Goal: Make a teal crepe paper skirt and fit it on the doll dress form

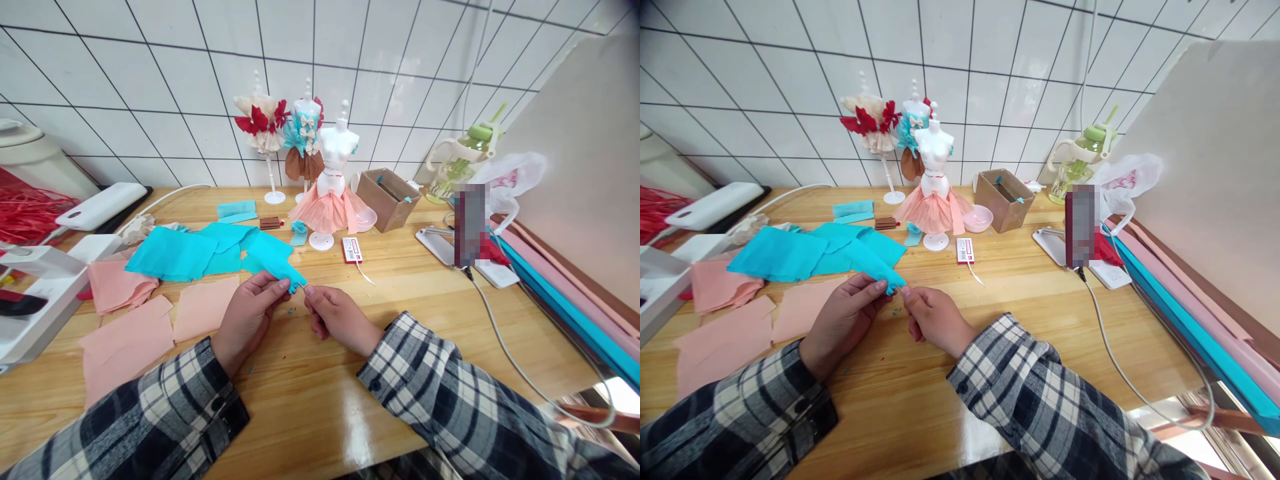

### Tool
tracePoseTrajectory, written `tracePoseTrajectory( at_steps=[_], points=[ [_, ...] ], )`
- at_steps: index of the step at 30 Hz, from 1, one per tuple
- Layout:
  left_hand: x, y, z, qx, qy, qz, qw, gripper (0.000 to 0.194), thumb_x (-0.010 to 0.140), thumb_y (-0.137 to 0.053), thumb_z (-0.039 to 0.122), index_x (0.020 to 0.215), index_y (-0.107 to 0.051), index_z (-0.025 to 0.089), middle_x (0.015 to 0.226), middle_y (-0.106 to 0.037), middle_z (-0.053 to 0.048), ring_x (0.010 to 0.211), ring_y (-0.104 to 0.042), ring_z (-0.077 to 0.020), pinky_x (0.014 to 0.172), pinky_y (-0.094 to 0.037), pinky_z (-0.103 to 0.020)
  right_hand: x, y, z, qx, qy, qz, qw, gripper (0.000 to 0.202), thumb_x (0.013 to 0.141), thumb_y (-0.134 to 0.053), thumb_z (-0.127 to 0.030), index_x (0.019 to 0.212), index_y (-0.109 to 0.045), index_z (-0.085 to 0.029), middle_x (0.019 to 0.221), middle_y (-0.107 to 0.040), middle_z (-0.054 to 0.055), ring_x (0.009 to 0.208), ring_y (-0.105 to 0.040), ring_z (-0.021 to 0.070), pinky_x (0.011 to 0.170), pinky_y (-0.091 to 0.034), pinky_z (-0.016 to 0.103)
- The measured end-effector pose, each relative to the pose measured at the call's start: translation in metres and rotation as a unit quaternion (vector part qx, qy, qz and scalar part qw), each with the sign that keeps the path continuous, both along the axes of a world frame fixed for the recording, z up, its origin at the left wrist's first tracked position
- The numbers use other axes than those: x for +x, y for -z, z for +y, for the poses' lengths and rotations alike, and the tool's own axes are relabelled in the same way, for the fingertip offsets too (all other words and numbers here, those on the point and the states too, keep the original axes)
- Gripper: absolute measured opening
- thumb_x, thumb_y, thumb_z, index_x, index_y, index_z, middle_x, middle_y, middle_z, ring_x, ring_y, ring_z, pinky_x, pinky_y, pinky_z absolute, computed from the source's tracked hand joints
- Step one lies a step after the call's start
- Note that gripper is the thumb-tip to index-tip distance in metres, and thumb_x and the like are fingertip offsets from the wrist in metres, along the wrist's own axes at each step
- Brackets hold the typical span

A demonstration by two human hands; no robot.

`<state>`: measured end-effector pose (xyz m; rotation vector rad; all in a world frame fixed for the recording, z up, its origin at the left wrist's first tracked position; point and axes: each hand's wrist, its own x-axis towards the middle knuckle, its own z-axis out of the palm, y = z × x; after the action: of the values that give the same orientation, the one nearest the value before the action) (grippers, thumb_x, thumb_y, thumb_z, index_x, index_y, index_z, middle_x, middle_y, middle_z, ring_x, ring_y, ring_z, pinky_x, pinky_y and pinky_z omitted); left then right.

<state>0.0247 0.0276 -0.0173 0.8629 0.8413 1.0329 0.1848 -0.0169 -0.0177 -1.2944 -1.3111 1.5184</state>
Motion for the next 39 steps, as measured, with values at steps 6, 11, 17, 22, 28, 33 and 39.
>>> tracePoseTrajectory(
  at_steps=[6,11,17,22,28,33,39],
  points=[
    [-0.0024,0.0034,0.0011,0.0,0.009,-0.003,1.0,0.014,0.07,-0.08,0.026,0.077,-0.073,0.017,0.076,-0.07,-0.001,0.072,-0.061,-0.0113,0.073,-0.05,-0.023,-0.0007,-0.0006,0.0002,0.018,0.009,0.004,1.0,0.041,0.094,-0.039,-0.052,0.067,-0.039,-0.021,0.041,-0.04,-0.009,0.036,-0.041,0.0073,0.039,-0.027,0.02],
    [-0.003,0.0048,0.0017,-0.001,0.01,-0.003,1.0,0.013,0.071,-0.079,0.026,0.078,-0.072,0.016,0.078,-0.071,-0.001,0.071,-0.061,-0.0108,0.073,-0.05,-0.022,-0.0004,-0.0003,0.0005,0.011,0.012,-0.004,1.0,0.041,0.093,-0.041,-0.053,0.067,-0.039,-0.021,0.042,-0.04,-0.009,0.036,-0.038,0.0068,0.039,-0.028,0.02],
    [-0.0017,0.0031,0.0018,-0.009,0.002,-0.005,1.0,0.014,0.069,-0.081,0.025,0.075,-0.072,0.017,0.074,-0.07,0.0,0.069,-0.061,-0.0103,0.07,-0.05,-0.021,-0.0004,-0.0025,0.0002,0.002,0.01,-0.01,1.0,0.039,0.094,-0.042,-0.048,0.066,-0.04,-0.021,0.041,-0.04,-0.009,0.035,-0.037,0.0066,0.038,-0.03,0.019],
    [-0.0034,0.0051,0.0016,-0.013,0.002,-0.01,1.0,0.014,0.069,-0.081,0.025,0.077,-0.072,0.017,0.076,-0.071,0.0,0.07,-0.061,-0.0102,0.07,-0.051,-0.02,-0.0006,-0.0032,0.0002,0.004,0.008,-0.01,1.0,0.039,0.094,-0.041,-0.046,0.064,-0.04,-0.021,0.041,-0.041,-0.009,0.035,-0.038,0.0062,0.038,-0.029,0.019],
    [-0.0012,0.0034,0.0016,-0.011,-0.008,-0.027,1.0,0.013,0.069,-0.081,0.024,0.076,-0.072,0.017,0.075,-0.068,0.0,0.071,-0.062,-0.0103,0.071,-0.052,-0.021,0.0009,-0.0018,-0.0002,0.0,-0.012,0.009,1.0,0.041,0.094,-0.04,-0.052,0.066,-0.041,-0.021,0.042,-0.042,-0.008,0.036,-0.042,0.0077,0.038,-0.03,0.019],
    [-0.0017,0.0003,0.0018,-0.025,-0.016,-0.041,0.999,0.015,0.066,-0.083,0.024,0.075,-0.073,0.017,0.075,-0.068,0.0,0.072,-0.062,-0.0102,0.068,-0.053,-0.02,0.0016,-0.0015,0.0003,-0.007,-0.015,-0.001,1.0,0.043,0.093,-0.039,-0.055,0.067,-0.042,-0.021,0.042,-0.043,-0.007,0.037,-0.043,0.0083,0.039,-0.031,0.019],
    [-0.0016,0.0001,0.0005,-0.038,-0.017,-0.04,0.998,0.02,0.06,-0.087,0.024,0.072,-0.073,0.018,0.072,-0.069,0.002,0.066,-0.061,-0.0087,0.065,-0.053,-0.018,0.0014,-0.0049,-0.0005,0.001,-0.006,-0.004,1.0,0.043,0.092,-0.041,-0.053,0.064,-0.041,-0.021,0.042,-0.04,-0.008,0.037,-0.04,0.0072,0.039,-0.03,0.019]
  ],
)
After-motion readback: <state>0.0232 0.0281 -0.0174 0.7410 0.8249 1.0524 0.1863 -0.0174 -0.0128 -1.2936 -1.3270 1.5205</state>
